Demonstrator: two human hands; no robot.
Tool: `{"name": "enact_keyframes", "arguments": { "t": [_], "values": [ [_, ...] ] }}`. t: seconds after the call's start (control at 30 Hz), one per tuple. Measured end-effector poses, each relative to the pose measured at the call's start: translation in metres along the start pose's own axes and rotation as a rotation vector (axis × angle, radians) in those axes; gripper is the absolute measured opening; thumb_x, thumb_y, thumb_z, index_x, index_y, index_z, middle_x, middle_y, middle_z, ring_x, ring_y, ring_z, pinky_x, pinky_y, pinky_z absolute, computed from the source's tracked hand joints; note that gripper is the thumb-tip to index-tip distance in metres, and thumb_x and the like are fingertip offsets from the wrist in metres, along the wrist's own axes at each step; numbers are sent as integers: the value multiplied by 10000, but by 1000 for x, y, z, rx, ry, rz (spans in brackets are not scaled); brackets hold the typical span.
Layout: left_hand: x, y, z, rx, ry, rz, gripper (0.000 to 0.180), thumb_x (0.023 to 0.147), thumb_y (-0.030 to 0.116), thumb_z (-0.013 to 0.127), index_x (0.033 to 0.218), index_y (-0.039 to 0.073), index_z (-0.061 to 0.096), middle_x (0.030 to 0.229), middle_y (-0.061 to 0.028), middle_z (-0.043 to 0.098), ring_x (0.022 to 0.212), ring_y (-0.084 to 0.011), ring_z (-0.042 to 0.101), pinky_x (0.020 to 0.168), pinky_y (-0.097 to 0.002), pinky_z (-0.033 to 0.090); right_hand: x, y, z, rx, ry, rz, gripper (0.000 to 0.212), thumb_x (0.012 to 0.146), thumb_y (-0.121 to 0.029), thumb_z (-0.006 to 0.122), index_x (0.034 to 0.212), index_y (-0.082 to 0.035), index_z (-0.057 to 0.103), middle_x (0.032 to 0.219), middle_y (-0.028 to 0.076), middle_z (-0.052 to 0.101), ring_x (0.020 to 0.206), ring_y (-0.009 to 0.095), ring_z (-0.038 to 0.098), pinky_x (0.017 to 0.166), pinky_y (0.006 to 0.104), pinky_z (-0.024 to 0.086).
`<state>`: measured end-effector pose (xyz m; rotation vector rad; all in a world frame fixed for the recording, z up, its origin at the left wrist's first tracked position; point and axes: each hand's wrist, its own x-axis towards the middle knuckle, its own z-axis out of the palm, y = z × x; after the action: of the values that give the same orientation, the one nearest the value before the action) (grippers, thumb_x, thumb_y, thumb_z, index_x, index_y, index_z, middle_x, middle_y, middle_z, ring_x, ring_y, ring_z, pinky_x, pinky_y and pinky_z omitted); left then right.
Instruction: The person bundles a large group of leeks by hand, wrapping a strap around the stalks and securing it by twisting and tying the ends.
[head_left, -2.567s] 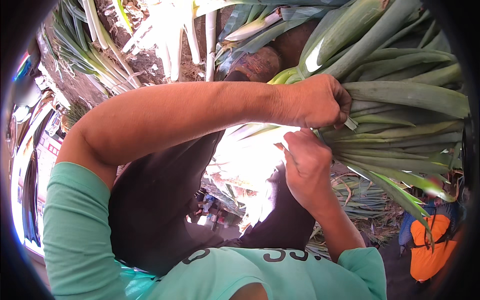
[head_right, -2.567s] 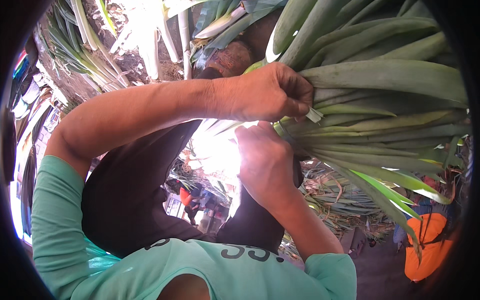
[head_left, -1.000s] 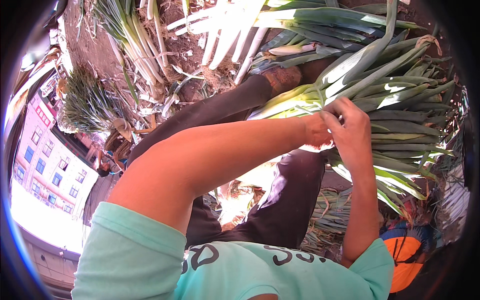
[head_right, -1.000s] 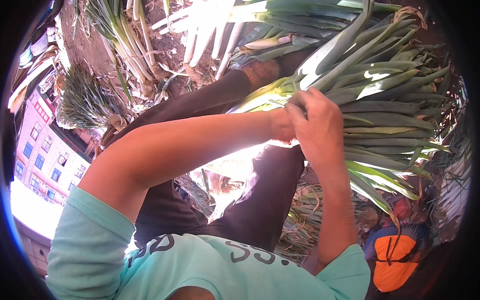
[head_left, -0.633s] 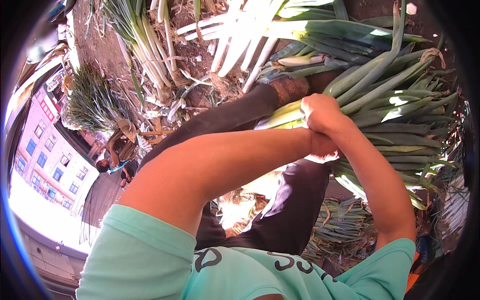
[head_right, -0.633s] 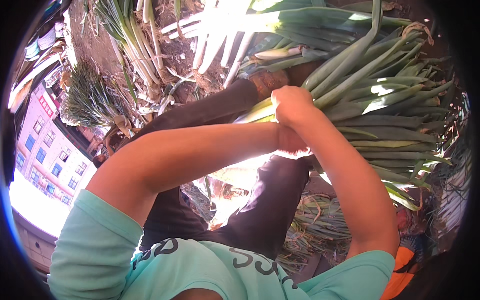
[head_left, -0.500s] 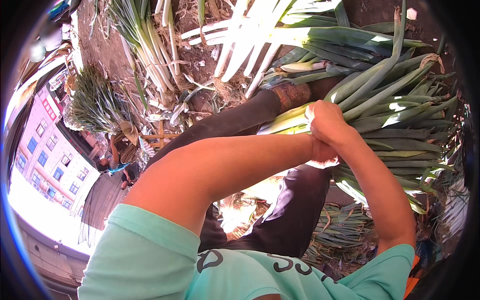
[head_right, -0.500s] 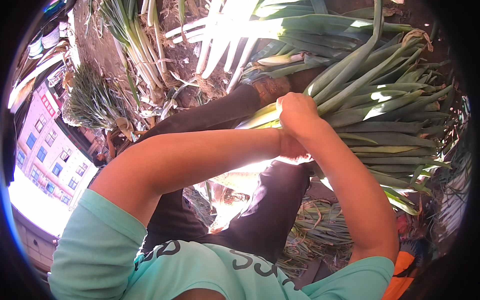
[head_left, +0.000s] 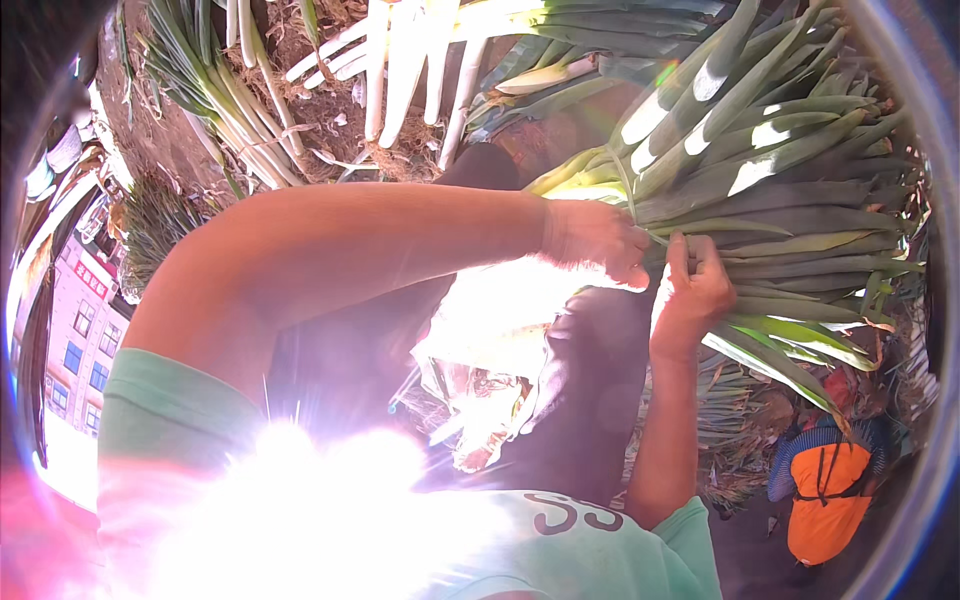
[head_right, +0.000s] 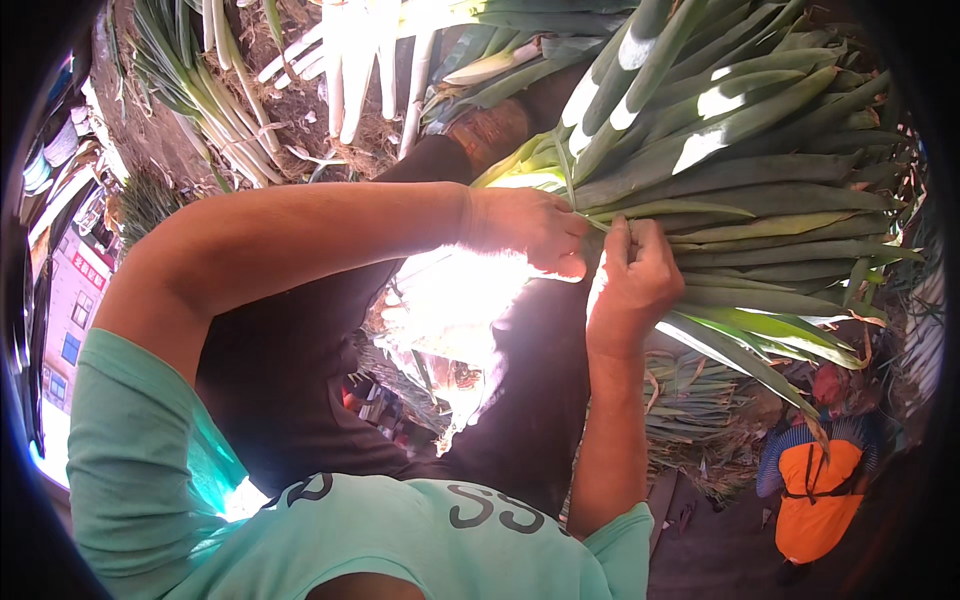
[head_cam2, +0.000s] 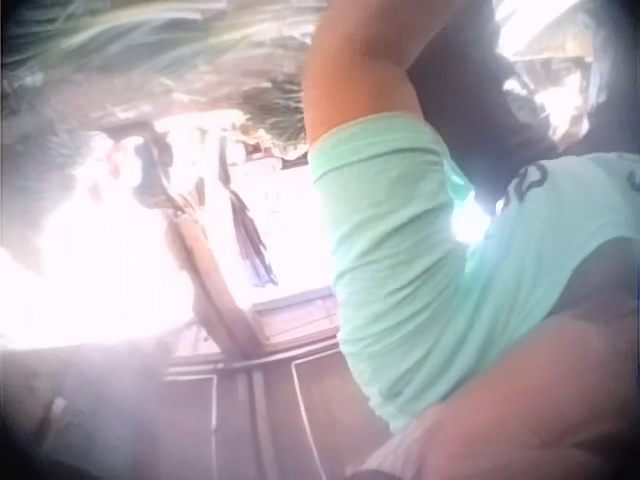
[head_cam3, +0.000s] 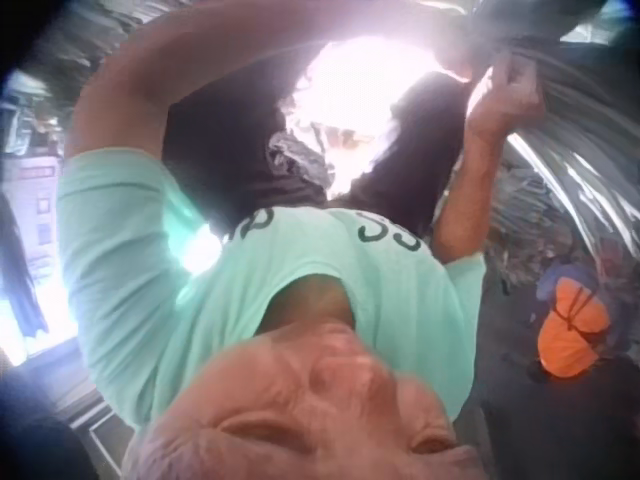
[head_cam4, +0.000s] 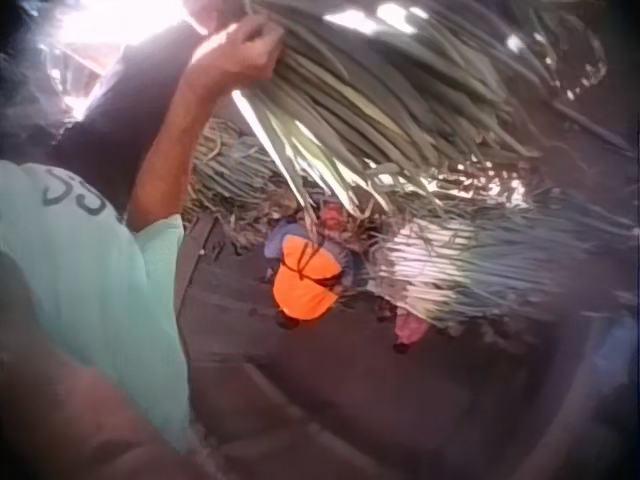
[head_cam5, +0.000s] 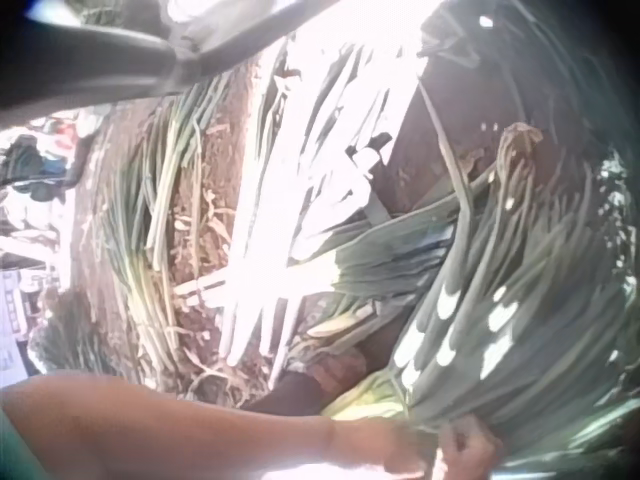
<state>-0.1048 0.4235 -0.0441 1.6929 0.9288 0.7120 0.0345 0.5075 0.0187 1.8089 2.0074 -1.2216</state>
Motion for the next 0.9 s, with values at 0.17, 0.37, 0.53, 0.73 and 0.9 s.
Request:
{"name": "enact_keyframes", "arguments": {
  "t": [0.17, 0.37, 0.53, 0.73, 0.9],
  "values": [
    [24, 23, -14, -574, 184, -608, 225, 802, 63, 581, 1024, 33, 560, 786, -88, 589, 668, -191, 583, 583, -323, 475, -11, 18, 11, 201, 94, 113, 245, 856, -146, 609, 682, 3, 522, 543, -20, 441, 512, 65, 353, 468, 251, 313],
    [46, 8, -28, -1147, 390, -1216, 169, 817, 81, 594, 930, -32, 647, 796, -121, 634, 666, -178, 623, 575, -283, 500, -24, 10, 8, 123, 11, 95, 180, 833, -115, 620, 710, 2, 562, 579, 57, 506, 500, 136, 431, 487, 292, 369],
    [68, -5, -30, -648, -4, -1245, 146, 761, 103, 595, 838, 34, 698, 807, -170, 646, 744, -277, 662, 638, -361, 535, -28, 5, 14, -69, -153, -400, 101, 835, -92, 620, 841, 2, 584, 688, 113, 586, 557, 246, 562, 538, 353, 435],
    [62, -8, -20, -619, 93, -1016, 149, 731, 112, 590, 830, 66, 690, 776, -124, 646, 697, -252, 626, 631, -342, 521, -30, 1, 32, -89, -197, -362, 123, 800, -85, 651, 898, -24, 607, 694, 166, 599, 617, 330, 593, 561, 389, 463],
    [56, -18, -20, -515, 18, -965, 157, 716, 128, 598, 822, 51, 684, 836, -158, 634, 800, -297, 641, 691, -358, 530, -28, -13, 40, -14, -161, -78, 96, 837, -90, 591, 855, 1, 617, 720, 194, 600, 644, 356, 584, 589, 391, 457]
  ]
}}
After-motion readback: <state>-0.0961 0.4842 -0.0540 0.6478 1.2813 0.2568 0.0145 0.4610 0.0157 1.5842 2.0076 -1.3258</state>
